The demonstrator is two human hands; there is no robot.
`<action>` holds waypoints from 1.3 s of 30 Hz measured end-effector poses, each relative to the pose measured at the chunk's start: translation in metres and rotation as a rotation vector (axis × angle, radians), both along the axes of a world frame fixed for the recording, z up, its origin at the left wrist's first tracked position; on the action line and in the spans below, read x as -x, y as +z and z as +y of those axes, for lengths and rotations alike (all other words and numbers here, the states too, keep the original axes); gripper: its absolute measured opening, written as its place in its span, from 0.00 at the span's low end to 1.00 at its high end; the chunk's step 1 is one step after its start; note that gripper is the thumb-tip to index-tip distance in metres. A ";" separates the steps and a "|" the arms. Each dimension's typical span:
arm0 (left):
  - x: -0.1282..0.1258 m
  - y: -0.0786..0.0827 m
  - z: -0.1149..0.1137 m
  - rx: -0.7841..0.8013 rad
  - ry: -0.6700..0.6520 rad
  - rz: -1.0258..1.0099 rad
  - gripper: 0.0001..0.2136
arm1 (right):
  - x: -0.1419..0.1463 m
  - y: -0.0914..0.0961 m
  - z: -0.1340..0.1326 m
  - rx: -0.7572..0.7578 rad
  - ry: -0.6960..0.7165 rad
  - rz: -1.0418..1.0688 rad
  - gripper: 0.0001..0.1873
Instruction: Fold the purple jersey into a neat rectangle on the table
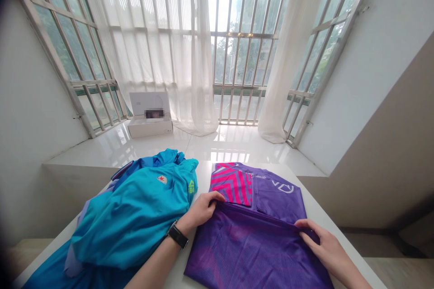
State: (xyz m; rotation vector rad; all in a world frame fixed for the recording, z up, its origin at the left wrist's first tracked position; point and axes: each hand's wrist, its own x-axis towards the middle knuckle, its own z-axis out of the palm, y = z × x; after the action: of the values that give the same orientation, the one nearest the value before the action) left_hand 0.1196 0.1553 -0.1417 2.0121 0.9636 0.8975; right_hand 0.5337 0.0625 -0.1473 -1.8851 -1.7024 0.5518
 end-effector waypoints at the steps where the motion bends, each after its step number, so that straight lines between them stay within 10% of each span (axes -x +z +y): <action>1: 0.000 0.001 0.000 -0.001 0.011 0.012 0.20 | 0.001 0.000 0.000 -0.012 -0.011 0.008 0.21; 10: 0.003 0.009 -0.005 -0.043 0.175 0.286 0.14 | 0.005 -0.014 -0.007 -0.111 -0.146 -0.079 0.21; 39: -0.002 0.008 -0.003 -0.040 0.146 0.105 0.11 | 0.019 -0.013 -0.009 -0.137 -0.252 -0.085 0.22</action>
State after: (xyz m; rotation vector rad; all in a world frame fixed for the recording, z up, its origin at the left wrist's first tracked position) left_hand 0.1217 0.1522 -0.1339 2.0600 1.1725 0.9018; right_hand 0.5146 0.0537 -0.1602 -2.0071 -1.4828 0.2531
